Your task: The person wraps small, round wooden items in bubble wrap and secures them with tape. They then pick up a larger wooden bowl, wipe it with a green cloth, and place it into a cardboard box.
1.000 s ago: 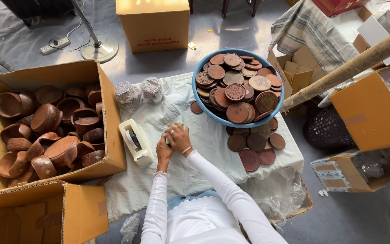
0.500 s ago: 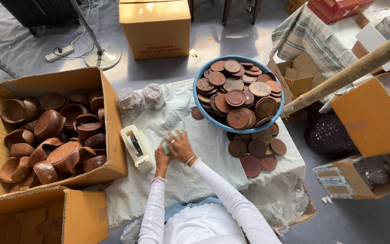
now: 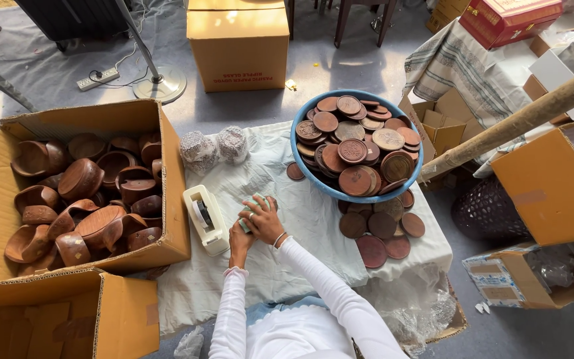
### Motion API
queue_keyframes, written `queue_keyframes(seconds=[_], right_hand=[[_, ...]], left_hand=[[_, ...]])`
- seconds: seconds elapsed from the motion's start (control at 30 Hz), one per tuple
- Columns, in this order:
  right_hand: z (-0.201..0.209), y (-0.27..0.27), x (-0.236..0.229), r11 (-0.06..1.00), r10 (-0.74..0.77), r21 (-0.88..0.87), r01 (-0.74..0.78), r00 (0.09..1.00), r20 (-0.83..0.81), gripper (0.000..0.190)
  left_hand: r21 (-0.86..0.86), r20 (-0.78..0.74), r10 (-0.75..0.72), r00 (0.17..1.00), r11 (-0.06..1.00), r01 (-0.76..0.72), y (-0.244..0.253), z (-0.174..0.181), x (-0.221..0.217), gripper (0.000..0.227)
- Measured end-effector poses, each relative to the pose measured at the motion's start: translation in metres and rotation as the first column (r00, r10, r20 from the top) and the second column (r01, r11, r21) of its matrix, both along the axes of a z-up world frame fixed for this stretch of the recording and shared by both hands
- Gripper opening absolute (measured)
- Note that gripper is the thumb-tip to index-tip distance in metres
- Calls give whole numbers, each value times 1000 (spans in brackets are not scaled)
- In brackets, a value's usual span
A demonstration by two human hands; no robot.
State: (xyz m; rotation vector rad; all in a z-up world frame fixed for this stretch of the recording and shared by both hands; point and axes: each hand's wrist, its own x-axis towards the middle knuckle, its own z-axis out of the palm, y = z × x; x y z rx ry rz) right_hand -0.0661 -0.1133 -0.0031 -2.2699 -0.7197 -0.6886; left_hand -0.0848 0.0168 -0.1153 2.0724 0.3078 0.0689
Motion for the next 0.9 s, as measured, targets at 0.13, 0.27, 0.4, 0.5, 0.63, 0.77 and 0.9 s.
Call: queue_keyframes(seconds=[0.13, 0.27, 0.4, 0.5, 0.63, 0.77, 0.9], right_hand=[[-51, -15, 28, 990, 17, 138, 8, 984, -177, 24], [-145, -32, 62, 913, -24, 327, 243, 833, -552, 35], [-221, -46, 87, 733, 104, 408, 545, 502, -858, 42], [-201, -46, 77, 759, 36, 380, 528, 549, -835, 39], [-65, -27, 24, 942, -184, 230, 244, 949, -255, 20], [-31, -22, -2, 982, 35, -181, -46, 997, -61, 19], [-18, -26, 2, 964, 159, -214, -160, 987, -21, 23]], left_hand=[[63, 9, -58, 998, 996, 58, -3, 24, -9, 56], [100, -12, 18, 1000, 995, -16, -9, 39, -15, 53], [154, 195, 5, 981, 987, -36, -23, 65, -17, 57], [85, 195, -81, 978, 994, 65, -25, 60, -4, 54], [-230, 185, -52, 981, 968, 95, -25, 31, 4, 59], [-305, 217, -27, 976, 948, 94, -30, -23, 1, 54], [-227, 230, -17, 973, 971, 71, -25, -27, -2, 64]])
